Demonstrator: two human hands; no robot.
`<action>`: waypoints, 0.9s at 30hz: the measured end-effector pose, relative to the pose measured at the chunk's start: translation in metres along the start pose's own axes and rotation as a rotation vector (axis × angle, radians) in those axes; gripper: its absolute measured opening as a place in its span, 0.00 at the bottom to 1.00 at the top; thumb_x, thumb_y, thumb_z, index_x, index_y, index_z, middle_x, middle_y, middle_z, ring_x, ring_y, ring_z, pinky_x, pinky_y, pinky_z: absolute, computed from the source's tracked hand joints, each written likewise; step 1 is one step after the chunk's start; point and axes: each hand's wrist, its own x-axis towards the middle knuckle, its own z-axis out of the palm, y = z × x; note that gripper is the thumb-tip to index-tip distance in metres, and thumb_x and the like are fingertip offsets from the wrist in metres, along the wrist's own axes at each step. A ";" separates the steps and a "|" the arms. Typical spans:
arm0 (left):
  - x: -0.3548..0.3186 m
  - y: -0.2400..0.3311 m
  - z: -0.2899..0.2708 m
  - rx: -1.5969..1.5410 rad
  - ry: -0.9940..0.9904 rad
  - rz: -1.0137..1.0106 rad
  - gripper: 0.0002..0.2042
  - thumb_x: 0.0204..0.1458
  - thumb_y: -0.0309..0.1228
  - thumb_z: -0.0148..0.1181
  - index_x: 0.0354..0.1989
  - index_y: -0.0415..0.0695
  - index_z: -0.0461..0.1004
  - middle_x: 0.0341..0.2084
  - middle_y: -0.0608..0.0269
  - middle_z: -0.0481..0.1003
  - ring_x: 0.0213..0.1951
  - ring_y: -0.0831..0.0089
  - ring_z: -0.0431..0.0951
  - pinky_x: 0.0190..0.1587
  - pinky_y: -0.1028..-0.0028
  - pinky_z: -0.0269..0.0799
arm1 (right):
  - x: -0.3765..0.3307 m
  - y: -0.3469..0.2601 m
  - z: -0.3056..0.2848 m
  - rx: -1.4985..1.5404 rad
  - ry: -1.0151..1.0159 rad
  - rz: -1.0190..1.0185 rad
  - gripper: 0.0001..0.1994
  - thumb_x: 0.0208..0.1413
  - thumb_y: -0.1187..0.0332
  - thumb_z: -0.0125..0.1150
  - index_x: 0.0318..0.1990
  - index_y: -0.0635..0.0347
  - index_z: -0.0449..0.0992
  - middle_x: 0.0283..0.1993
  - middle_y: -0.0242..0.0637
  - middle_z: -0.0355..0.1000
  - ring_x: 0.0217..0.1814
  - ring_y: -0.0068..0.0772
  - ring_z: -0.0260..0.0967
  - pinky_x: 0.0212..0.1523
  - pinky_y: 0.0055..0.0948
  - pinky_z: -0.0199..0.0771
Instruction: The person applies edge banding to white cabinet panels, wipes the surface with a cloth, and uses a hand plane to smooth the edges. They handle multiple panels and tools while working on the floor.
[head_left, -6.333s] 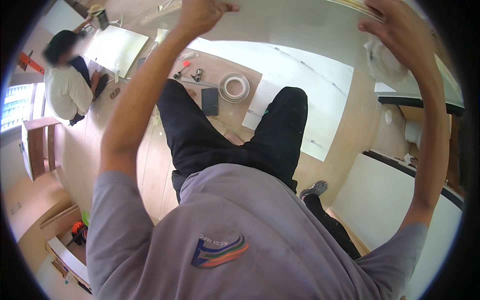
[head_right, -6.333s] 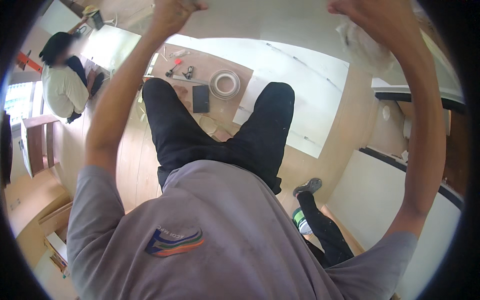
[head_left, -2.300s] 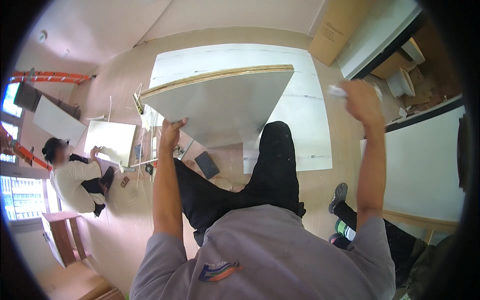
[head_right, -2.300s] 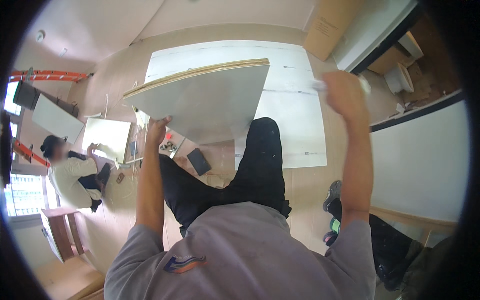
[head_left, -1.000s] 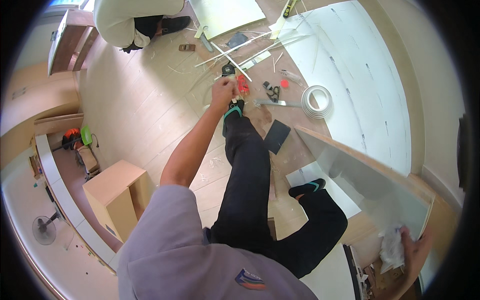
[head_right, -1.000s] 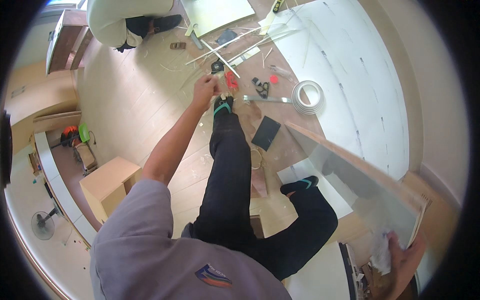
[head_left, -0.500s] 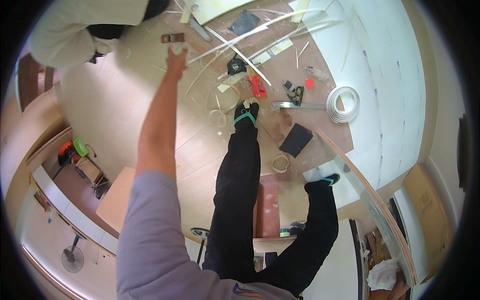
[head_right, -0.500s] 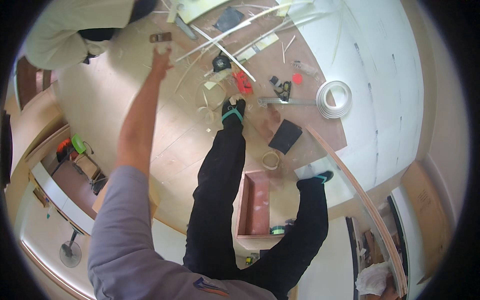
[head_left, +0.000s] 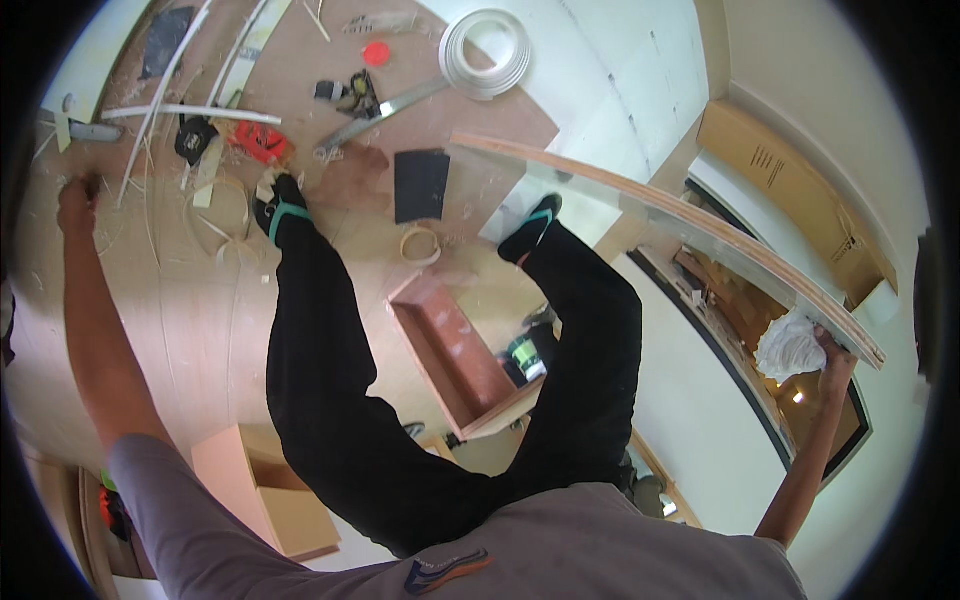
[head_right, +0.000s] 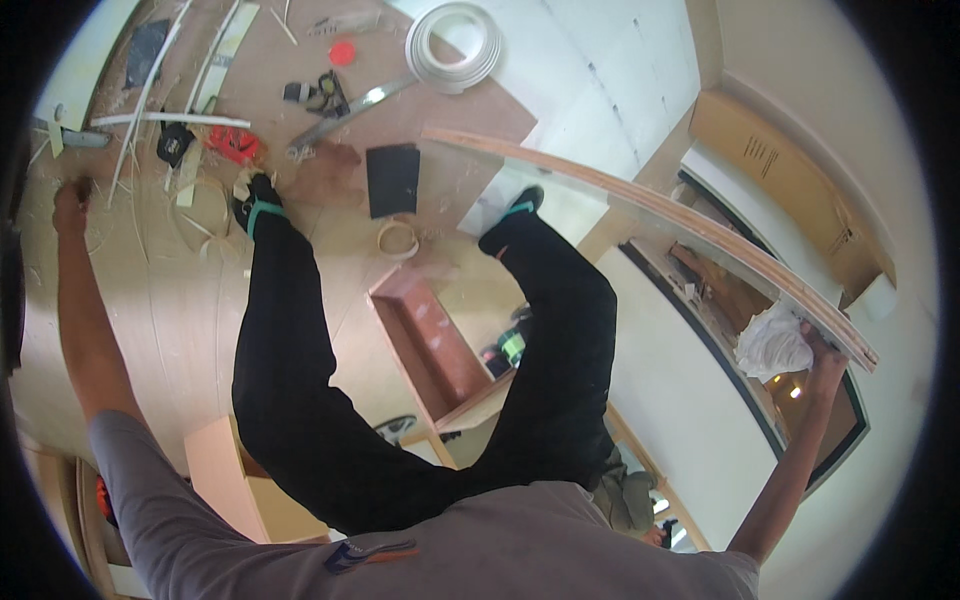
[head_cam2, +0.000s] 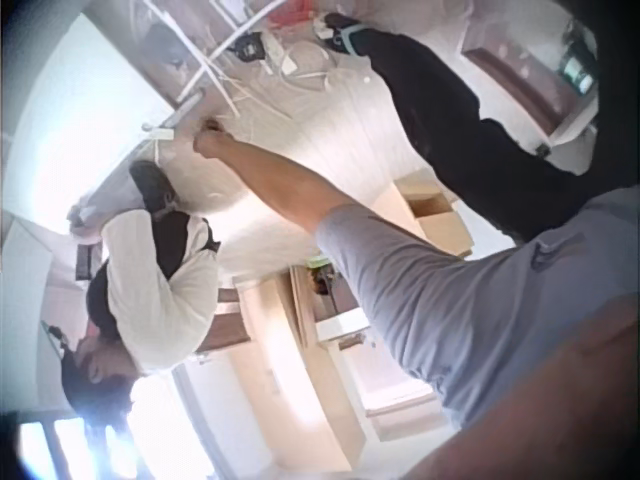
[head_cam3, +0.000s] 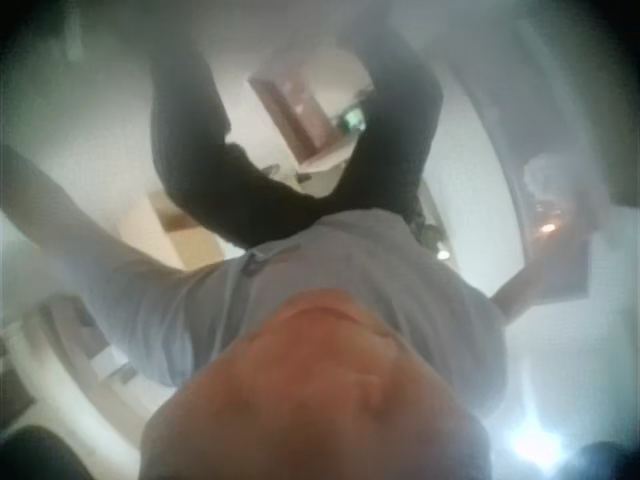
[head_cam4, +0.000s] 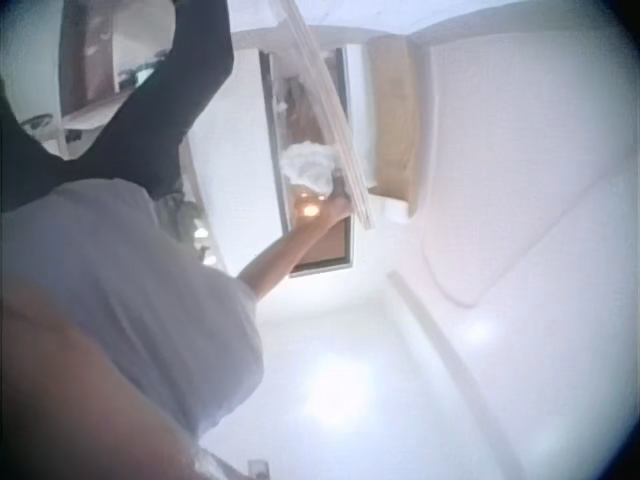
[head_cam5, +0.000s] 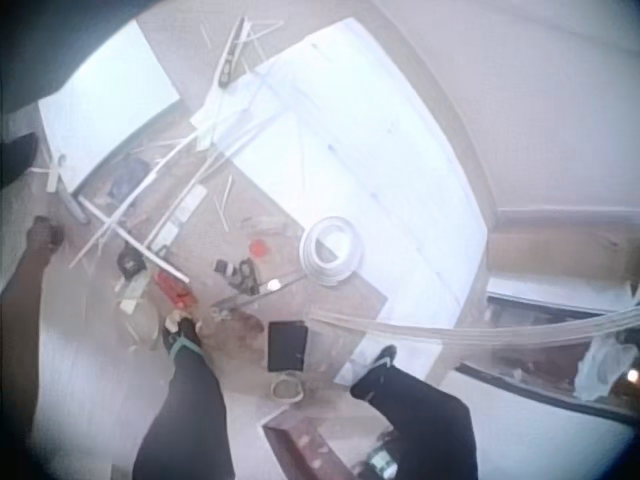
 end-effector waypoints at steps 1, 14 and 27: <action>-0.009 -0.010 -0.004 0.017 0.033 0.068 0.20 0.57 0.39 0.67 0.57 0.48 0.80 0.50 0.62 0.80 0.50 0.68 0.79 0.51 0.63 0.74 | 0.003 0.002 0.009 0.033 0.011 0.035 0.30 0.49 0.73 0.77 0.60 0.67 0.73 0.56 0.42 0.74 0.59 0.36 0.71 0.66 0.37 0.67; -0.307 -0.021 0.120 -0.303 -0.030 -0.074 0.19 0.58 0.37 0.61 0.59 0.54 0.75 0.49 0.61 0.74 0.44 0.61 0.76 0.37 0.64 0.75 | -0.044 -0.009 -0.038 -0.236 -0.051 -0.225 0.25 0.56 0.68 0.74 0.59 0.70 0.74 0.57 0.46 0.76 0.58 0.37 0.74 0.61 0.38 0.73; -0.912 0.142 0.092 -0.991 -0.925 -0.459 0.30 0.51 0.34 0.56 0.67 0.43 0.69 0.53 0.48 0.78 0.42 0.49 0.80 0.43 0.58 0.79 | -0.212 0.028 -0.014 -0.210 -0.348 -0.488 0.23 0.51 0.74 0.65 0.57 0.50 0.79 0.58 0.38 0.78 0.55 0.49 0.77 0.53 0.47 0.80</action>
